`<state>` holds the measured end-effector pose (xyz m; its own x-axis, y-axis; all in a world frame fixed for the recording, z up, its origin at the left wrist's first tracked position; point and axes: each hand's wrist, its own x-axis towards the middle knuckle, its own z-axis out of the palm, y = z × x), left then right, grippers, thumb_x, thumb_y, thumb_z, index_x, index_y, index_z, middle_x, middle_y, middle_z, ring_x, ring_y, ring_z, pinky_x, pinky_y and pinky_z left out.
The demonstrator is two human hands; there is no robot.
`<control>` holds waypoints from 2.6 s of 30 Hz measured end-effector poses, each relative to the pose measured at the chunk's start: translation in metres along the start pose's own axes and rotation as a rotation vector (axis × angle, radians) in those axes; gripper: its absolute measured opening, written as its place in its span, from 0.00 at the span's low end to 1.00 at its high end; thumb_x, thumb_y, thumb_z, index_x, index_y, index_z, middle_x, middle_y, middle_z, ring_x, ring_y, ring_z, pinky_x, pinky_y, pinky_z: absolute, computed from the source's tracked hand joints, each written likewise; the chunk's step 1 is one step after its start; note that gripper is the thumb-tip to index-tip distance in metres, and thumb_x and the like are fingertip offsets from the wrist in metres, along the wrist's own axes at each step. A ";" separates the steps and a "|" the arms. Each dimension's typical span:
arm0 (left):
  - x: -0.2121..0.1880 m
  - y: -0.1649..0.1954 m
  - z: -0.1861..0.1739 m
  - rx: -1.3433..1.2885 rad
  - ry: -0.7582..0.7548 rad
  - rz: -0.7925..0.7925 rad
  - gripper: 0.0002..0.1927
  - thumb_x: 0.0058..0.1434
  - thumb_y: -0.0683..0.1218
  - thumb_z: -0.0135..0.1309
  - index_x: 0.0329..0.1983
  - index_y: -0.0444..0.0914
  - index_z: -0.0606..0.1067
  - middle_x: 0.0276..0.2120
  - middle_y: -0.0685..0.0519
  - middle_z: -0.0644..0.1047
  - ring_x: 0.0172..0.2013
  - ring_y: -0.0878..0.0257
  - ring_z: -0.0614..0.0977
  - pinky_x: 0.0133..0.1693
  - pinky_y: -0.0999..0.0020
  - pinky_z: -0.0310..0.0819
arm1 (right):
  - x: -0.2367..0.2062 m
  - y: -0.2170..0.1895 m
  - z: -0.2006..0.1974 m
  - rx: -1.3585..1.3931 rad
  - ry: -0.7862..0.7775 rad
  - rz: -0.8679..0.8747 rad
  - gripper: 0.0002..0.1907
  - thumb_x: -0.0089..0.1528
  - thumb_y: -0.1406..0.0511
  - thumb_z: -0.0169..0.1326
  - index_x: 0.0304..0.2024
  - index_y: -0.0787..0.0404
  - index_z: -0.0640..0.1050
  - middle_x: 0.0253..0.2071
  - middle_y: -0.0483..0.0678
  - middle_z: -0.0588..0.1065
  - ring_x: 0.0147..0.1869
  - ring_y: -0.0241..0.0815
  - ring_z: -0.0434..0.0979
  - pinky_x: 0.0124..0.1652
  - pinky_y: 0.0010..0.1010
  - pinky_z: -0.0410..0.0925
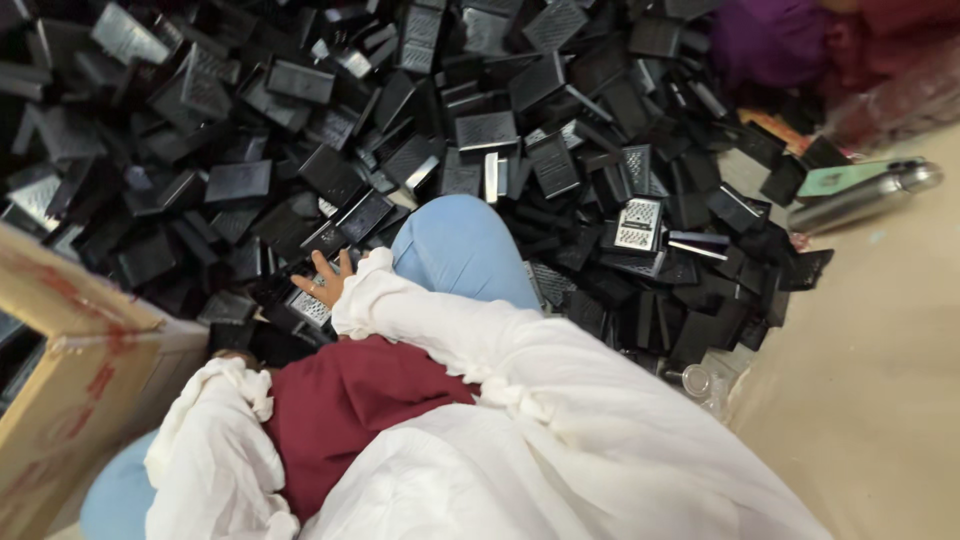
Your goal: The person sits on the floor and repeatedly picks up small black perforated metal components from a large pile. They place the components into a cardboard box positioned in front of them. The task involves continuous pick-and-place handling of the components.
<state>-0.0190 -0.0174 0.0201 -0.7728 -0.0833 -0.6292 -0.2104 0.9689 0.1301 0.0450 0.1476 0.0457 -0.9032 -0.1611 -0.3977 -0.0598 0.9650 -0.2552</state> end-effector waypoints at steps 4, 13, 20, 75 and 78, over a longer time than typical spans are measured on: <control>0.005 0.003 0.010 -0.110 -0.011 -0.117 0.39 0.53 0.55 0.73 0.58 0.26 0.70 0.43 0.36 0.79 0.41 0.46 0.83 0.43 0.52 0.79 | 0.003 0.020 -0.014 0.164 0.226 0.006 0.68 0.41 0.58 0.75 0.76 0.32 0.47 0.79 0.59 0.44 0.76 0.71 0.54 0.68 0.57 0.56; 0.043 -0.012 0.030 -0.816 -0.035 -0.255 0.44 0.48 0.49 0.75 0.62 0.27 0.64 0.47 0.36 0.76 0.45 0.45 0.83 0.42 0.53 0.84 | -0.086 0.170 -0.009 0.785 1.017 -0.018 0.38 0.56 0.60 0.68 0.67 0.57 0.69 0.65 0.55 0.72 0.71 0.52 0.70 0.67 0.42 0.65; 0.056 -0.017 0.037 -1.151 -0.063 0.053 0.31 0.52 0.41 0.69 0.59 0.33 0.72 0.51 0.44 0.78 0.47 0.51 0.81 0.42 0.64 0.82 | -0.325 0.352 0.031 0.776 1.087 0.828 0.26 0.61 0.60 0.60 0.59 0.63 0.74 0.51 0.52 0.80 0.53 0.45 0.84 0.49 0.37 0.76; 0.060 -0.034 0.042 -1.159 -0.236 -0.043 0.18 0.66 0.40 0.57 0.55 0.30 0.67 0.46 0.44 0.75 0.41 0.51 0.80 0.40 0.58 0.78 | -0.316 0.412 0.128 0.923 0.929 1.425 0.60 0.53 0.42 0.69 0.74 0.58 0.52 0.62 0.68 0.70 0.64 0.62 0.71 0.59 0.40 0.65; 0.071 -0.033 0.046 -1.206 -0.224 -0.085 0.21 0.68 0.40 0.55 0.61 0.30 0.64 0.53 0.42 0.75 0.48 0.48 0.80 0.45 0.55 0.78 | -0.306 0.421 0.142 1.351 1.078 1.264 0.52 0.54 0.47 0.66 0.73 0.58 0.58 0.63 0.63 0.71 0.66 0.58 0.71 0.60 0.41 0.69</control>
<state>-0.0393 -0.0450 -0.0636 -0.6350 0.0217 -0.7722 -0.7655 0.1169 0.6327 0.3564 0.5735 -0.0647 -0.0611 0.9086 -0.4131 0.4358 -0.3481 -0.8300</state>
